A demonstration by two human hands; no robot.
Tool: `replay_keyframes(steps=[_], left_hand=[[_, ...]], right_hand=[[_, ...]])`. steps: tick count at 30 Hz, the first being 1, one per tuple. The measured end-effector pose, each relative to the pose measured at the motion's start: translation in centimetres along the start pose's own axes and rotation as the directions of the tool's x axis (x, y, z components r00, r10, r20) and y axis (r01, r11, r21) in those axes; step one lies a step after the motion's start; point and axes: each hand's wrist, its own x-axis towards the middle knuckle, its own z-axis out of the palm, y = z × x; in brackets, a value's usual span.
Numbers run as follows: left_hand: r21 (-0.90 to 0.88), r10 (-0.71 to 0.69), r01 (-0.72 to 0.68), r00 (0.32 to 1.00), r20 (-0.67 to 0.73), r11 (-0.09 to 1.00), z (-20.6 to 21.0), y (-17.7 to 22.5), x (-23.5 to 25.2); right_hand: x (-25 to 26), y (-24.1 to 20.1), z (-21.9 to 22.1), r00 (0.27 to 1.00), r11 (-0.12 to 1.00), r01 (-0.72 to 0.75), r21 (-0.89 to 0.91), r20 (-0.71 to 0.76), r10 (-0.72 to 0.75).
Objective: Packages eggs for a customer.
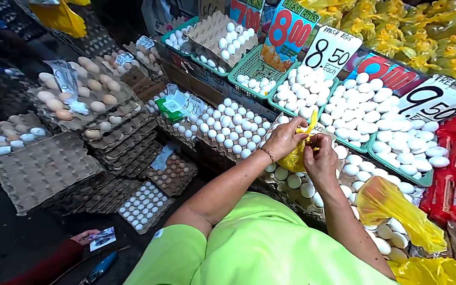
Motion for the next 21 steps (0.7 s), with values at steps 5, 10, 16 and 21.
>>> replay_keyframes(steps=[5, 10, 16, 21], left_hand=[[0.062, 0.058, -0.057, 0.998, -0.02, 0.996, 0.3, 0.1, -0.1], [0.261, 0.245, -0.244, 0.969, 0.029, 0.934, 0.5, -0.9, -0.1], [0.385, 0.328, -0.361, 0.932, 0.152, 0.849, 0.2, -1.3, -0.5], [0.184, 0.268, -0.286, 0.956, 0.119, 0.94, -0.2, -1.6, 0.0]], right_hand=[[-0.2, 0.8, 0.7, 0.987, 0.989, 0.124, -0.079, -0.089, -0.131], [-0.2, 1.5, 1.0, 0.969, 0.978, 0.182, -0.099, -0.151, -0.195], [-0.2, 1.9, 0.7, 0.972, 0.982, 0.177, -0.072, -0.142, -0.186], [0.4, 1.9, 0.1, 0.973, 0.976, 0.214, -0.044, -0.078, -0.217]])
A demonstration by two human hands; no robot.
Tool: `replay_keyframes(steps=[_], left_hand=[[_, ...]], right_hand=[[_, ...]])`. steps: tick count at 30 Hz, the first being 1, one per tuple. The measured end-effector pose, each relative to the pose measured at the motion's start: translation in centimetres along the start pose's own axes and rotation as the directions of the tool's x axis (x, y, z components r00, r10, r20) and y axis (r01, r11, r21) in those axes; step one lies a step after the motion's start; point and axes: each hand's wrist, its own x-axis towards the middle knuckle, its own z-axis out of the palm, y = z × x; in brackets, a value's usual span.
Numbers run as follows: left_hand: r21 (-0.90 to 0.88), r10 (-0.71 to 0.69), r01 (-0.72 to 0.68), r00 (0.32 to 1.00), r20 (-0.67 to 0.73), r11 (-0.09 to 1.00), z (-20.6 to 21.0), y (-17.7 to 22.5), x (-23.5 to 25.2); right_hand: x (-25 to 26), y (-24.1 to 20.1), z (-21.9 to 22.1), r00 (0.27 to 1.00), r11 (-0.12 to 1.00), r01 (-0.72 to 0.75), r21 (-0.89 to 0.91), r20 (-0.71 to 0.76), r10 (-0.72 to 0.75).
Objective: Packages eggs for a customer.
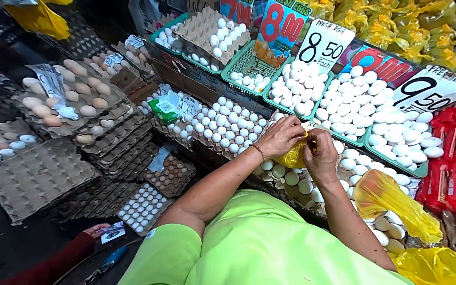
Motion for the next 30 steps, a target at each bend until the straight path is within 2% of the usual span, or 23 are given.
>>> replay_keyframes(steps=[2, 4, 7, 11, 14, 20, 23, 26, 30], left_hand=[[-0.23, -0.115, 0.138, 0.987, 0.11, 0.963, -0.4, -0.1, 0.6], [-0.327, -0.199, 0.273, 0.95, 0.241, 0.905, -1.1, -0.1, 1.1], [-0.305, -0.226, 0.311, 0.932, 0.282, 0.9, -1.7, -0.3, 1.5], [-0.25, -0.216, 0.304, 0.921, 0.325, 0.919, -2.2, 0.0, 1.9], [-0.272, -0.236, 0.319, 0.925, 0.298, 0.908, -2.1, -0.1, 1.9], [-0.262, -0.244, 0.304, 0.94, 0.239, 0.916, -2.5, -0.3, 1.8], [-0.147, -0.257, 0.269, 0.962, 0.095, 0.952, -2.1, -0.3, 1.9], [0.046, -0.237, 0.239, 0.971, -0.045, 0.97, -1.3, -1.5, 1.8], [0.095, -0.255, 0.258, 0.966, -0.034, 0.962, -0.1, -2.5, 1.6]], right_hand=[[0.3, 0.0, -0.3, 0.999, 0.999, -0.024, 0.025, 0.023, 0.024], [0.5, -0.3, -1.0, 0.987, 0.988, -0.13, 0.086, 0.102, 0.121], [1.1, -1.1, -2.5, 0.94, 0.951, -0.281, 0.129, 0.236, 0.245], [1.3, -2.4, -2.5, 0.946, 0.979, -0.189, -0.074, 0.252, 0.202], [1.6, -2.5, -2.1, 0.948, 0.969, -0.182, -0.164, 0.233, 0.218], [1.9, -2.6, -2.4, 0.926, 0.952, -0.259, -0.165, 0.237, 0.293], [1.8, -2.4, -2.7, 0.9, 0.935, -0.307, -0.178, 0.267, 0.346], [1.1, -2.5, -2.6, 0.883, 0.939, -0.284, -0.192, 0.329, 0.334], [-1.1, -1.5, -3.5, 0.899, 0.944, -0.304, -0.131, 0.289, 0.33]])
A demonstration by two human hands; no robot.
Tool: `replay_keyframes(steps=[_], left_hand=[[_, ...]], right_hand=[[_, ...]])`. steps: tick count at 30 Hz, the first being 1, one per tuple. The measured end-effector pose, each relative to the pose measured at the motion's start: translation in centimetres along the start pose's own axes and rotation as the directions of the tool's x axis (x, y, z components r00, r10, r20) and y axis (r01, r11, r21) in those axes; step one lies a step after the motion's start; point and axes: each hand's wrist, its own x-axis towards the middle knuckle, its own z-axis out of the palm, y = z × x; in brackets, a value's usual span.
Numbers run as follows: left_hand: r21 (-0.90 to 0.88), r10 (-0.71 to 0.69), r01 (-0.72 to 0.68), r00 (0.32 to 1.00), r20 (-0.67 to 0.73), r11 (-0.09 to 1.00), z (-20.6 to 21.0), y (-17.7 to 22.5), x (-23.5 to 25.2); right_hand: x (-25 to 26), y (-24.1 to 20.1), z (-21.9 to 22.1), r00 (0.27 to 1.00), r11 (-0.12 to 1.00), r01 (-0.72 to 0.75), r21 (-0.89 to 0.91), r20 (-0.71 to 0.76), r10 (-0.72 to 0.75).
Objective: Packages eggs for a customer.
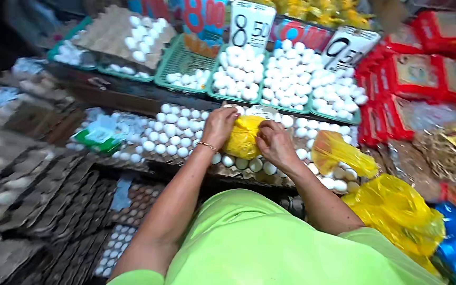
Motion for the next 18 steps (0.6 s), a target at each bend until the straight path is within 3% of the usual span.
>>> replay_keyframes(steps=[3, 5, 7, 9, 11, 13, 15, 18], left_hand=[[-0.093, -0.103, 0.1, 0.994, -0.024, 0.991, -0.9, 0.1, -1.4], [-0.177, -0.184, 0.155, 0.969, -0.166, 0.972, -1.6, -1.0, -3.2], [-0.293, -0.273, 0.172, 0.896, -0.351, 0.941, -1.1, -2.8, -4.8], [-0.396, -0.36, 0.156, 0.777, -0.517, 0.905, -0.1, -6.0, -6.7], [-0.472, -0.448, 0.148, 0.639, -0.625, 0.869, 1.0, -10.0, -8.7], [-0.555, -0.576, 0.21, 0.505, -0.643, 0.805, 1.1, -13.9, -11.2], [-0.646, -0.713, 0.305, 0.354, -0.605, 0.699, 1.3, -17.8, -14.6], [-0.751, -0.883, 0.476, 0.152, -0.443, 0.458, 1.8, -24.3, -20.3]], right_hand=[[-2.4, 1.7, -1.6, 0.999, 0.999, 0.016, 0.031, -0.039, -0.015], [-2.9, 2.2, -1.8, 0.984, 0.994, 0.104, 0.024, -0.15, -0.099], [-2.8, 1.5, -2.1, 0.943, 0.969, 0.244, 0.024, -0.238, -0.232], [-2.8, -0.2, -1.5, 0.886, 0.908, 0.412, 0.075, -0.267, -0.38], [-2.9, -2.3, 0.1, 0.862, 0.841, 0.507, 0.186, -0.127, -0.491], [-2.3, -4.0, 3.1, 0.814, 0.781, 0.52, 0.347, 0.078, -0.576], [-1.8, -5.2, 6.8, 0.737, 0.77, 0.429, 0.472, 0.309, -0.601], [-1.4, -6.2, 12.0, 0.617, 0.843, 0.241, 0.482, 0.594, -0.516]])
